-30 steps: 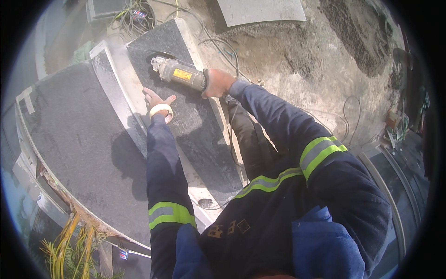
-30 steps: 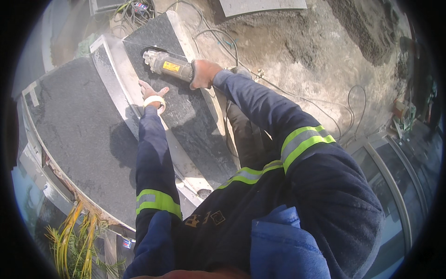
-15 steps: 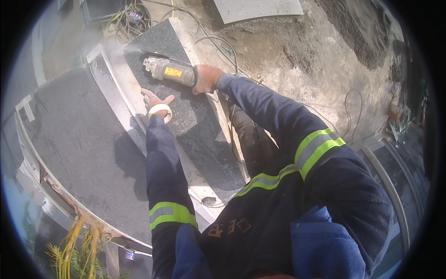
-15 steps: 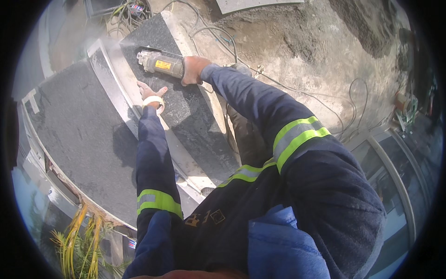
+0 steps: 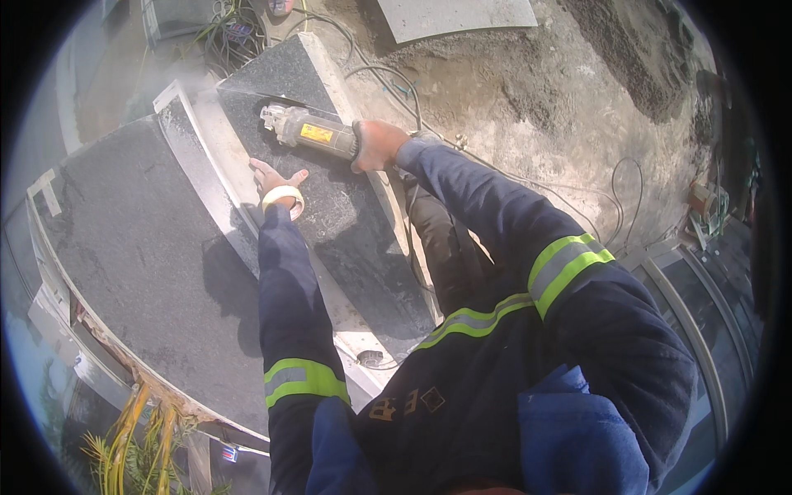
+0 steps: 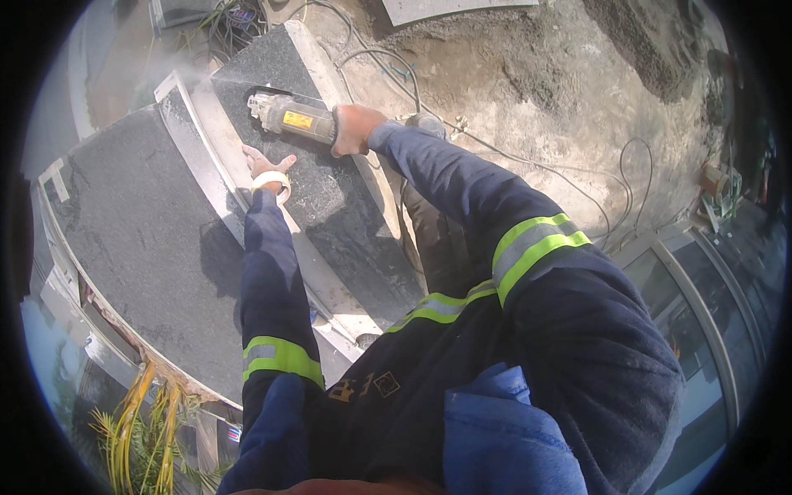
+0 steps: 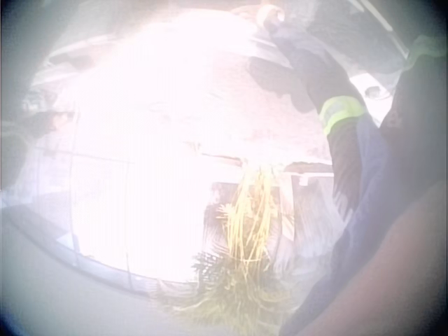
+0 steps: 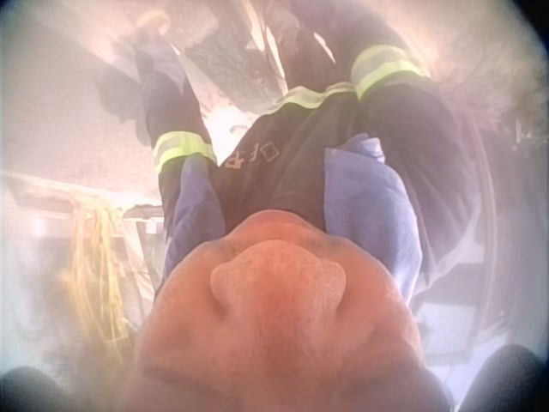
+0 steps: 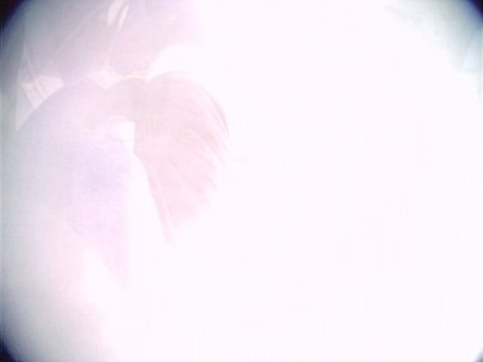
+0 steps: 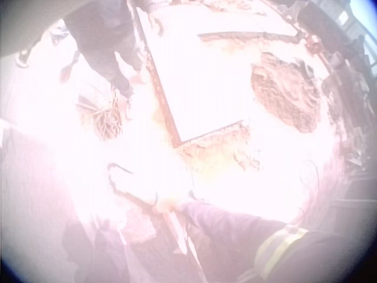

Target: The person uses an angle grinder to cut and shape large stone slabs on a construction site. They reposition the slabs and continue cutting along marked lines while other workers are visible nearby.

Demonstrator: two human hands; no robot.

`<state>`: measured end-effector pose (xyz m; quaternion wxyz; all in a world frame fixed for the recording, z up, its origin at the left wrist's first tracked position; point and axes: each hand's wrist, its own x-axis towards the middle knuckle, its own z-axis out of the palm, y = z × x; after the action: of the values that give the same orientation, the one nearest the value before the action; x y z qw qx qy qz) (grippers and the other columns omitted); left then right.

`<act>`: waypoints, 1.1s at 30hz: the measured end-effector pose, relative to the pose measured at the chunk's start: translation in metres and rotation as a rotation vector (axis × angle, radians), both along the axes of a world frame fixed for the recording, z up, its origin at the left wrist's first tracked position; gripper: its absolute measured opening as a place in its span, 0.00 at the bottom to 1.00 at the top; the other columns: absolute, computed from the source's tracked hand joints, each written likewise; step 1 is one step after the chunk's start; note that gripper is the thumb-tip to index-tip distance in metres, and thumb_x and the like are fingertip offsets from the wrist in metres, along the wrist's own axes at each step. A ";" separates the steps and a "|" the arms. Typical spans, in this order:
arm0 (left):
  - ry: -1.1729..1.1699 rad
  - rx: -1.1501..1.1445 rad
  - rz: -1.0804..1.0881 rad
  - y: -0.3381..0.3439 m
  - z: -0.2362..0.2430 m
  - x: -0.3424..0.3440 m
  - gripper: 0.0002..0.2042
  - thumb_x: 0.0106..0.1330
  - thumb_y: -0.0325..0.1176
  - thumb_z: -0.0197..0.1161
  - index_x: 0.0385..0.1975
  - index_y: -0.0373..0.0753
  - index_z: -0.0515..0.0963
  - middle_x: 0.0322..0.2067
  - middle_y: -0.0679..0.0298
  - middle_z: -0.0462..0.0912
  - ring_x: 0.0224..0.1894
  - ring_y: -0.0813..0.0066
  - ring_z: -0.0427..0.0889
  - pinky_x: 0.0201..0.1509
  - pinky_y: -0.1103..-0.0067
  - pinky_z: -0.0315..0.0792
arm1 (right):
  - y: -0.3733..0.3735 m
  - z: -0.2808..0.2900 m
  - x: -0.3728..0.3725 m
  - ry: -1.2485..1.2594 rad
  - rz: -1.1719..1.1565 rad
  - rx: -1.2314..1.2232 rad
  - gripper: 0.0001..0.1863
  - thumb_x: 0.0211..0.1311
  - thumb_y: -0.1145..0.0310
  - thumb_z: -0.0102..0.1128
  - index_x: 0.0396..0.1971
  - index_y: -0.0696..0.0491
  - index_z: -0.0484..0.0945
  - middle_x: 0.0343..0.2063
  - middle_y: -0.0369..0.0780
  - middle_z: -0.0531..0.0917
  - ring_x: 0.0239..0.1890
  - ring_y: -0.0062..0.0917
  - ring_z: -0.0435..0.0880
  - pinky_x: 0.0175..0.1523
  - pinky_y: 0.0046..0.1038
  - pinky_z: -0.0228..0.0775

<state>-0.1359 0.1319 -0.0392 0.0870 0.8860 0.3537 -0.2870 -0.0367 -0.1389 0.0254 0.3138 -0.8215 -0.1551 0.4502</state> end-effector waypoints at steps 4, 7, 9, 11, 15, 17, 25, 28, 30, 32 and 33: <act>-0.034 0.017 -0.027 0.003 -0.004 -0.003 0.71 0.46 0.54 0.84 0.79 0.36 0.33 0.75 0.46 0.56 0.73 0.45 0.65 0.74 0.60 0.67 | 0.013 -0.009 0.010 0.026 -0.001 0.013 0.30 0.42 0.56 0.75 0.44 0.61 0.84 0.34 0.51 0.89 0.39 0.40 0.90 0.45 0.36 0.82; -0.059 0.040 -0.050 0.007 -0.009 -0.006 0.71 0.46 0.54 0.84 0.79 0.36 0.33 0.75 0.46 0.55 0.73 0.46 0.66 0.73 0.60 0.67 | 0.015 -0.008 0.010 0.020 0.011 0.012 0.29 0.42 0.56 0.76 0.43 0.62 0.84 0.34 0.51 0.89 0.39 0.40 0.90 0.45 0.36 0.82; -0.019 0.014 -0.018 0.005 -0.006 -0.003 0.71 0.46 0.54 0.84 0.79 0.36 0.33 0.76 0.46 0.55 0.73 0.46 0.65 0.74 0.60 0.66 | 0.014 -0.006 0.010 0.007 0.021 0.012 0.30 0.41 0.56 0.76 0.42 0.62 0.84 0.35 0.52 0.89 0.40 0.40 0.90 0.46 0.37 0.81; -0.012 0.009 0.001 0.004 -0.002 -0.004 0.71 0.46 0.54 0.84 0.79 0.37 0.33 0.76 0.46 0.54 0.73 0.46 0.65 0.74 0.60 0.66 | 0.006 -0.003 0.007 -0.006 0.038 0.012 0.30 0.41 0.56 0.76 0.42 0.62 0.84 0.35 0.52 0.89 0.41 0.41 0.90 0.47 0.37 0.81; 0.002 -0.027 0.023 -0.005 0.009 0.005 0.71 0.46 0.53 0.84 0.79 0.37 0.33 0.77 0.47 0.53 0.74 0.47 0.63 0.76 0.61 0.63 | -0.012 -0.003 -0.004 -0.048 0.011 0.019 0.31 0.40 0.56 0.76 0.44 0.61 0.83 0.37 0.53 0.88 0.43 0.43 0.89 0.49 0.38 0.81; -0.036 -0.011 0.008 0.001 0.002 -0.002 0.70 0.46 0.52 0.85 0.79 0.37 0.33 0.77 0.47 0.52 0.75 0.48 0.62 0.77 0.60 0.62 | -0.015 0.000 -0.006 -0.052 0.010 0.028 0.32 0.39 0.56 0.76 0.45 0.60 0.82 0.38 0.53 0.88 0.44 0.44 0.89 0.49 0.39 0.80; -0.038 -0.014 0.000 -0.002 0.006 0.000 0.71 0.45 0.52 0.85 0.79 0.37 0.33 0.77 0.47 0.51 0.76 0.49 0.60 0.77 0.60 0.62 | 0.008 -0.013 0.006 0.006 -0.009 0.019 0.32 0.40 0.56 0.76 0.45 0.60 0.83 0.39 0.53 0.88 0.45 0.44 0.89 0.50 0.39 0.80; -0.035 -0.020 0.002 -0.003 0.010 0.002 0.71 0.45 0.53 0.85 0.79 0.37 0.33 0.77 0.47 0.52 0.76 0.49 0.60 0.76 0.60 0.63 | 0.010 -0.016 0.007 0.004 0.006 0.020 0.32 0.39 0.56 0.76 0.45 0.60 0.83 0.39 0.53 0.88 0.45 0.44 0.89 0.50 0.39 0.80; -0.065 -0.014 -0.003 0.004 0.004 -0.004 0.71 0.45 0.53 0.85 0.79 0.37 0.33 0.77 0.47 0.52 0.75 0.48 0.61 0.76 0.60 0.63 | 0.009 -0.009 0.006 -0.009 0.021 0.025 0.32 0.40 0.56 0.76 0.45 0.61 0.83 0.39 0.53 0.88 0.46 0.44 0.89 0.50 0.39 0.80; -0.031 -0.013 0.019 0.001 0.005 -0.002 0.71 0.46 0.53 0.85 0.79 0.37 0.33 0.77 0.48 0.53 0.75 0.48 0.61 0.76 0.59 0.63 | -0.001 -0.005 0.002 -0.019 0.020 0.014 0.32 0.40 0.56 0.76 0.45 0.61 0.83 0.40 0.54 0.88 0.46 0.44 0.88 0.51 0.39 0.80; -0.013 -0.012 0.030 0.000 0.006 -0.001 0.70 0.46 0.53 0.85 0.79 0.37 0.33 0.77 0.48 0.53 0.75 0.48 0.61 0.76 0.59 0.63 | -0.005 -0.003 0.001 -0.013 0.021 0.009 0.32 0.40 0.55 0.76 0.45 0.61 0.83 0.40 0.54 0.88 0.46 0.45 0.88 0.51 0.39 0.80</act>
<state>-0.1367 0.1320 -0.0333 0.0991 0.8819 0.3647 -0.2820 -0.0362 -0.1435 0.0220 0.3119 -0.8213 -0.1676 0.4472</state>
